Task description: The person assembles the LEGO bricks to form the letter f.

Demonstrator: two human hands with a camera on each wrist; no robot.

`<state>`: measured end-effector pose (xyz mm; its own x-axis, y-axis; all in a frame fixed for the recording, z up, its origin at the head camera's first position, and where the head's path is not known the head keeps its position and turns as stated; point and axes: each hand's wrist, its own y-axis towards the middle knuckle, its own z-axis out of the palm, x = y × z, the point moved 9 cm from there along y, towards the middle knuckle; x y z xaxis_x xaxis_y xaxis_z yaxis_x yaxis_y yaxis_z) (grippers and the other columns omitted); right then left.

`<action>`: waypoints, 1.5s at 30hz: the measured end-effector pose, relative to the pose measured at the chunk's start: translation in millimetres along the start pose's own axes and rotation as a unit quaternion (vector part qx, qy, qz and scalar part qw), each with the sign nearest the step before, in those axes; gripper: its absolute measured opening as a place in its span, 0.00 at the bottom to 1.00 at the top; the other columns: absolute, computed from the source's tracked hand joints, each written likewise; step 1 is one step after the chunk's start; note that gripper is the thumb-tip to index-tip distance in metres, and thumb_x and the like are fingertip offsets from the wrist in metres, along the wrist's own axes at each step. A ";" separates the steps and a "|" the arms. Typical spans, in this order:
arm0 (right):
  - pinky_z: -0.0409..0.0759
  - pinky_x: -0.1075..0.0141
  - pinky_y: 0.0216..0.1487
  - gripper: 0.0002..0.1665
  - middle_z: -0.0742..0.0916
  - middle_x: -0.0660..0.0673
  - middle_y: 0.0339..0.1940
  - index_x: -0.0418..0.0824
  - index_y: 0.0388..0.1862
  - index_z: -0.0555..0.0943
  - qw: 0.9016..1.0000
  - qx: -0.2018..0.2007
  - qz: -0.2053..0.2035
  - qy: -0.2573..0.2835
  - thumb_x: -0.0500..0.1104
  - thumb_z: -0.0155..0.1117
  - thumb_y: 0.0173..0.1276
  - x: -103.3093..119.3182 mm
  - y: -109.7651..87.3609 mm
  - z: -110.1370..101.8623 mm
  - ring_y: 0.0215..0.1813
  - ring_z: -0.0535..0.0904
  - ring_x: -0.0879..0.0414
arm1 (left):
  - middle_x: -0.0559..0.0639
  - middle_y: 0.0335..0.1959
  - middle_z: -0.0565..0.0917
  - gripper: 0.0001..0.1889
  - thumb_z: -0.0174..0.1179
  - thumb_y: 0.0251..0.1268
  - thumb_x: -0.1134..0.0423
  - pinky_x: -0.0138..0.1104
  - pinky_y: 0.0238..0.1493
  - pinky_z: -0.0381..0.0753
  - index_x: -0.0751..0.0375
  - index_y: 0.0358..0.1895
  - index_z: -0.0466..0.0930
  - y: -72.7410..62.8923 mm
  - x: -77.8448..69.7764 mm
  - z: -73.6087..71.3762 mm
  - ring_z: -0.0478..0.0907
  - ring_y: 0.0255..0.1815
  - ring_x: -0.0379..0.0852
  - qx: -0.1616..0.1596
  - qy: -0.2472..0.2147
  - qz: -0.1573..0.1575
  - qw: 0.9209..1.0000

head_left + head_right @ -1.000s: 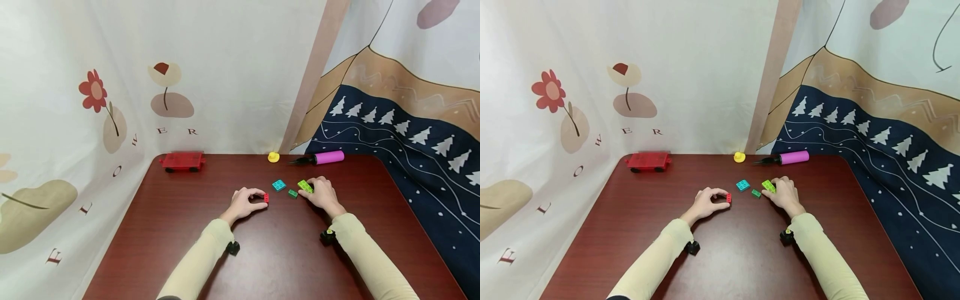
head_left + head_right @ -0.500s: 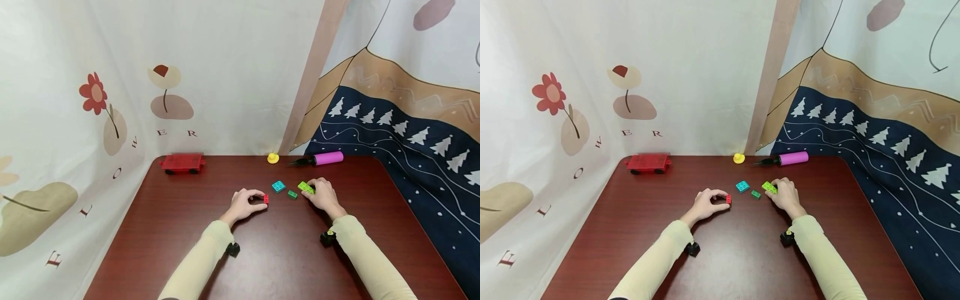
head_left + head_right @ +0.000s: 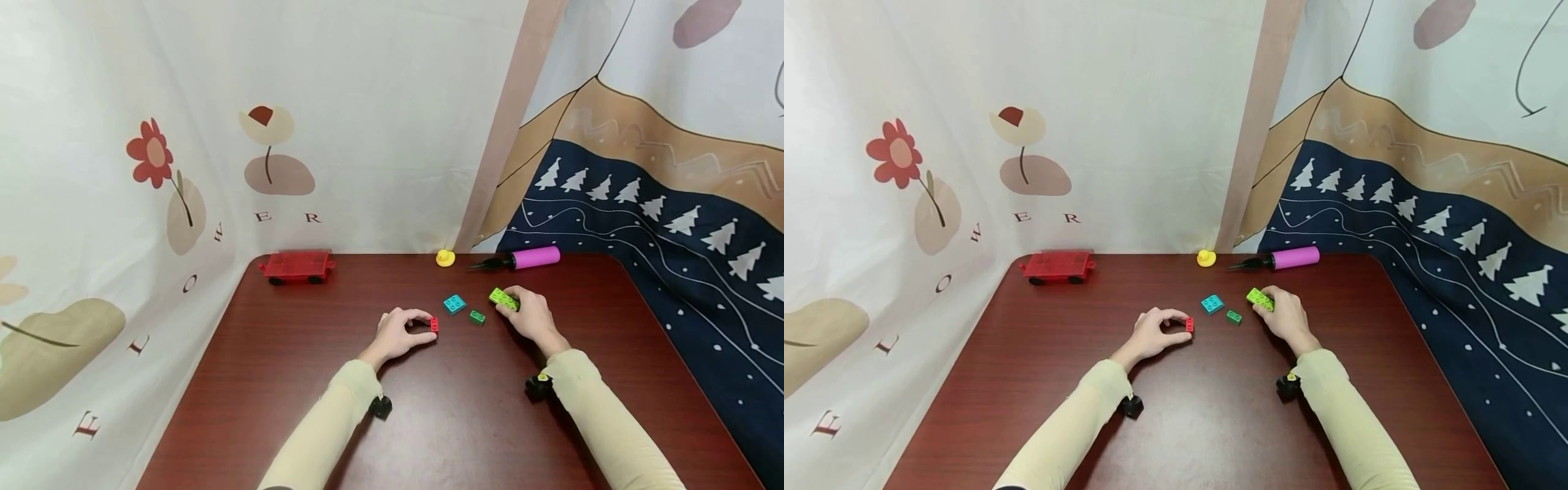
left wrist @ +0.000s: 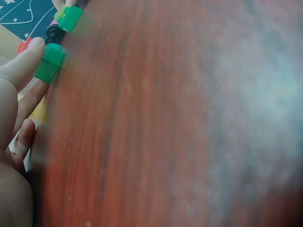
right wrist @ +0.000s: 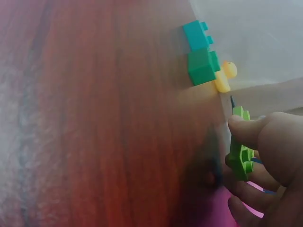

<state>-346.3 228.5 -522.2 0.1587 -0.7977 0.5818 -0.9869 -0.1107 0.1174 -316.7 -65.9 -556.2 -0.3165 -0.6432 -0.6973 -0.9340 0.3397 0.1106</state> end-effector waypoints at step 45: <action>0.81 0.62 0.46 0.20 0.90 0.45 0.51 0.40 0.57 0.88 0.969 0.058 -0.190 0.146 0.42 0.78 0.67 117.5 -17.6 46.8 0.44 0.82 0.55 | 0.32 0.46 0.87 0.22 0.76 0.60 0.40 0.40 0.51 0.63 0.39 0.56 0.89 0.1 -0.5 0.1 0.72 0.43 0.37 -0.006 0.012 -0.007 1.000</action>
<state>-311.7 109.1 -493.5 0.4964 -0.4865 0.7189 -0.8495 -0.4425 0.2871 -316.6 -65.4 -555.9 -0.3060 -0.6639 -0.6824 -0.9406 0.3214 0.1092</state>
